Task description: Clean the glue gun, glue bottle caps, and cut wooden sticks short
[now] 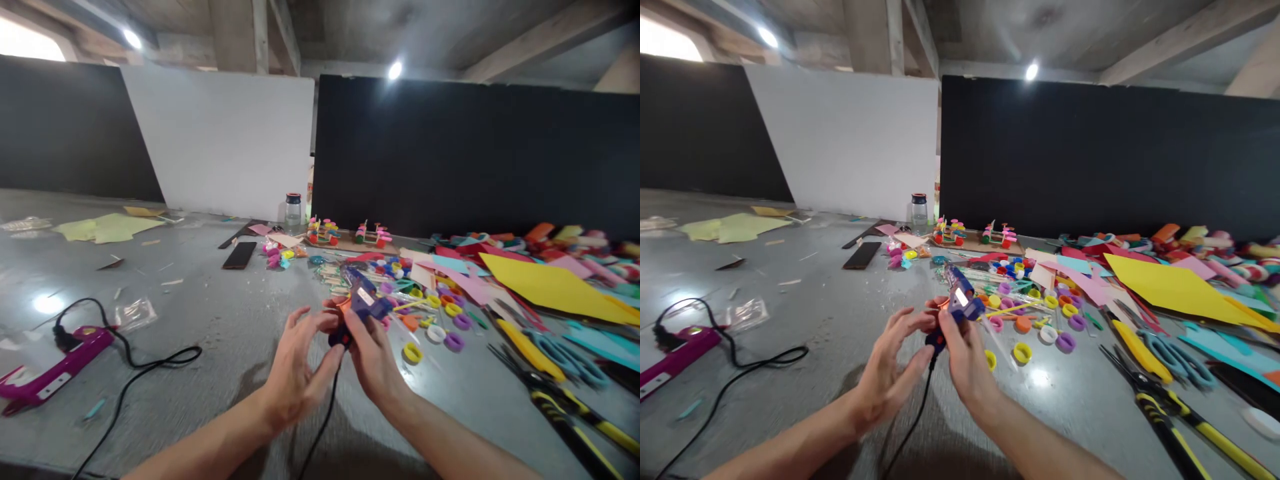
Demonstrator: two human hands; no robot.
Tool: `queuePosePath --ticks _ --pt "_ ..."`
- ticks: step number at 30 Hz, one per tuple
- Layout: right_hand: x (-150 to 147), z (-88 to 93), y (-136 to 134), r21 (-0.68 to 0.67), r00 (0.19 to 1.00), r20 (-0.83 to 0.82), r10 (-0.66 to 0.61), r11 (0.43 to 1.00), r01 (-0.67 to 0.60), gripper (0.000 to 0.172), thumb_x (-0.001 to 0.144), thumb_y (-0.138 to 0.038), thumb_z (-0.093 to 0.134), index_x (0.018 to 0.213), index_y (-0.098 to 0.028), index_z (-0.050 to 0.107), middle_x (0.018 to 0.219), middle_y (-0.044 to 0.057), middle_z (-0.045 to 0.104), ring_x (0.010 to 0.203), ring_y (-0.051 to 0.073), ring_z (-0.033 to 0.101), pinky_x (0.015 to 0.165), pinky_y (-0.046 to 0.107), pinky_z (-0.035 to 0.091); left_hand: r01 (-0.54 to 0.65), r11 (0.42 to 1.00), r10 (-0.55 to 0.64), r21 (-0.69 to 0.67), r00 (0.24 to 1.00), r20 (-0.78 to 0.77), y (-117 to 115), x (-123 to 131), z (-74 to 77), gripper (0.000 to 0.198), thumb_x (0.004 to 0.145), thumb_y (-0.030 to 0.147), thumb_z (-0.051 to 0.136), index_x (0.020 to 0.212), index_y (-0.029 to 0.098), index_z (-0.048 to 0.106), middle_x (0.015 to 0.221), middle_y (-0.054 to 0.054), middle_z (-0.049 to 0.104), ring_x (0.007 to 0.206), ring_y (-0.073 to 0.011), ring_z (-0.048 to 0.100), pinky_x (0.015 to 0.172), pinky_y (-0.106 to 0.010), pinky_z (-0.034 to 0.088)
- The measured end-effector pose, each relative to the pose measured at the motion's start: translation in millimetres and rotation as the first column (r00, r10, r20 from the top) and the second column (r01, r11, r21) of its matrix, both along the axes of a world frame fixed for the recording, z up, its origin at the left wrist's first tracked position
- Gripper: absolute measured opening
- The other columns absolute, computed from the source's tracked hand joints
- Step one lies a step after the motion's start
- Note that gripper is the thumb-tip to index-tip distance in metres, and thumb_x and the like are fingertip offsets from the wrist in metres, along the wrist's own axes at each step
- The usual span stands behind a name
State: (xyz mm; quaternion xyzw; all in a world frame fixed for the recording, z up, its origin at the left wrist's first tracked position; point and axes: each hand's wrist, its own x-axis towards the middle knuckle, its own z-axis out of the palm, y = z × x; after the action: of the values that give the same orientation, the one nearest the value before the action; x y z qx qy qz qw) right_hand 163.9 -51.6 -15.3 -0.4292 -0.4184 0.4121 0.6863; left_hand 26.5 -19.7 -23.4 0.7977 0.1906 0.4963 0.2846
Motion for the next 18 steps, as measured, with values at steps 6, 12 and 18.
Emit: queuePosePath --ticks 6,12,18 --pt "25 23.5 -19 0.002 0.928 -0.340 0.152 0.987 -0.161 0.034 0.084 -0.052 0.069 0.093 -0.019 0.070 0.083 0.003 0.069 0.066 0.015 0.065 0.046 0.022 0.052 -0.024 0.980 0.004 0.197 0.995 0.100 1 -6 3.6 0.028 0.093 0.005 0.048 0.115 0.021 0.056 0.094 0.000 0.071 0.086 -0.0159 0.069 0.113 -0.051 0.033" --pt "47 19.4 -27 -0.006 0.881 -0.433 0.192 0.976 -0.216 0.048 0.082 -0.065 0.070 0.081 -0.017 0.069 0.068 0.000 0.063 0.048 0.008 0.051 0.032 0.014 0.036 -0.037 0.983 0.020 0.177 0.995 0.096 8 -1 -2.4 0.024 0.095 0.003 0.047 0.108 0.020 0.058 0.087 0.003 0.069 0.077 -0.0115 0.067 0.110 -0.045 0.037" --pt "57 1.9 -22 -0.008 0.897 -0.401 0.185 0.979 -0.205 0.053 0.085 -0.068 0.064 0.070 -0.017 0.061 0.066 -0.001 0.059 0.049 0.010 0.054 0.033 0.015 0.036 -0.034 0.982 0.027 0.186 0.999 0.040 14 1 -8.2 0.023 0.096 0.003 0.046 0.106 0.019 0.058 0.084 0.004 0.068 0.075 -0.0108 0.065 0.110 -0.045 0.038"
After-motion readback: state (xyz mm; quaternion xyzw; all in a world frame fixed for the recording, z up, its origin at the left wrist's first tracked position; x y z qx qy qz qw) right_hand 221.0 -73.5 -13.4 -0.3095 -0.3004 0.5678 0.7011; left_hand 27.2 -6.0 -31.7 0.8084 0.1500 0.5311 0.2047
